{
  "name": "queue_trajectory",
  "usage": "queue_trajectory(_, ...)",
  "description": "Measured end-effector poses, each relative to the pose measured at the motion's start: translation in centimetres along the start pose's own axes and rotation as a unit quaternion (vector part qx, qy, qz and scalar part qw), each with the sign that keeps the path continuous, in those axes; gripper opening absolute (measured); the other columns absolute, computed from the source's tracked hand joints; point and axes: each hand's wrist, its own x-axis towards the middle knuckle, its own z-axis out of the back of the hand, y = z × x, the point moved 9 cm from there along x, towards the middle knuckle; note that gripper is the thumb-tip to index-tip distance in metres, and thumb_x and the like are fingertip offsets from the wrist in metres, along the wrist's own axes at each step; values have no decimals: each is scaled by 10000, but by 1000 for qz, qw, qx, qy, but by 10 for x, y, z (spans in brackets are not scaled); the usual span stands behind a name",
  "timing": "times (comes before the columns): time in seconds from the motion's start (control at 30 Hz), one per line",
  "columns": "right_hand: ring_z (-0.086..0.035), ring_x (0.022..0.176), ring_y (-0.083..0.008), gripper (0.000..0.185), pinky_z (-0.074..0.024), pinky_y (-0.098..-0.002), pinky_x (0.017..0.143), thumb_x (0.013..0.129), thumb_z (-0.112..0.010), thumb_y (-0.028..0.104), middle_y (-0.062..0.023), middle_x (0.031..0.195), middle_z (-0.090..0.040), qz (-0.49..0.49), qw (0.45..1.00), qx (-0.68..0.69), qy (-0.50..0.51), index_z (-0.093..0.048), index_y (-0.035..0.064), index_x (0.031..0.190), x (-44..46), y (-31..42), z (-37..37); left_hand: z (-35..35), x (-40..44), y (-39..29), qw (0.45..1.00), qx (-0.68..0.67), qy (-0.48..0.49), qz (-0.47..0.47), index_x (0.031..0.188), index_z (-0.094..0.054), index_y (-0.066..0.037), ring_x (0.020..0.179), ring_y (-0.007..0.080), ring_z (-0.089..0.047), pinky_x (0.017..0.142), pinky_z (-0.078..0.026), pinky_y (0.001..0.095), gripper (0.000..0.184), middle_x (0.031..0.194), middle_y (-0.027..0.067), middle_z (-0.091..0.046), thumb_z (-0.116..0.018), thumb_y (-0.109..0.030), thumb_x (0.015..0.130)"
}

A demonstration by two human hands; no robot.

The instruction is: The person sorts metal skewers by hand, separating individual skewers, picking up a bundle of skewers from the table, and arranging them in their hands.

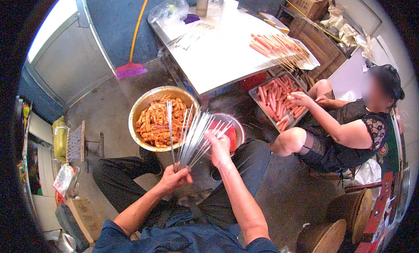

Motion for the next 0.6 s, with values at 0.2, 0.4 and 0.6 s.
queue_trajectory(0.2,-607,681,-110,73,-492,-251,610,791,-656,42,-44,819,-663,43,998,7,-41,-660,35,863,9,23,3,0,2,6,1000,-21,-3,15,966,-558,-59,431,43,-361,388,-255,201,177,693,61,-640,-556,-222,899)
queue_trajectory(0.4,-502,556,-79,38,-430,-236,516,792,-643,46,10,650,-556,134,987,41,-78,-611,58,775,43,86,33,1,1,6,1000,-28,1,13,964,-554,-51,427,47,-355,385,-253,207,187,694,65,-639,-558,-226,898)
queue_trajectory(0.6,-504,558,-88,126,-469,-262,519,853,-594,113,9,647,-507,207,956,139,-156,-539,89,742,40,159,75,2,-1,-4,999,-28,-19,19,974,-549,-82,430,64,-394,387,-291,216,171,677,57,-628,-557,-230,890)
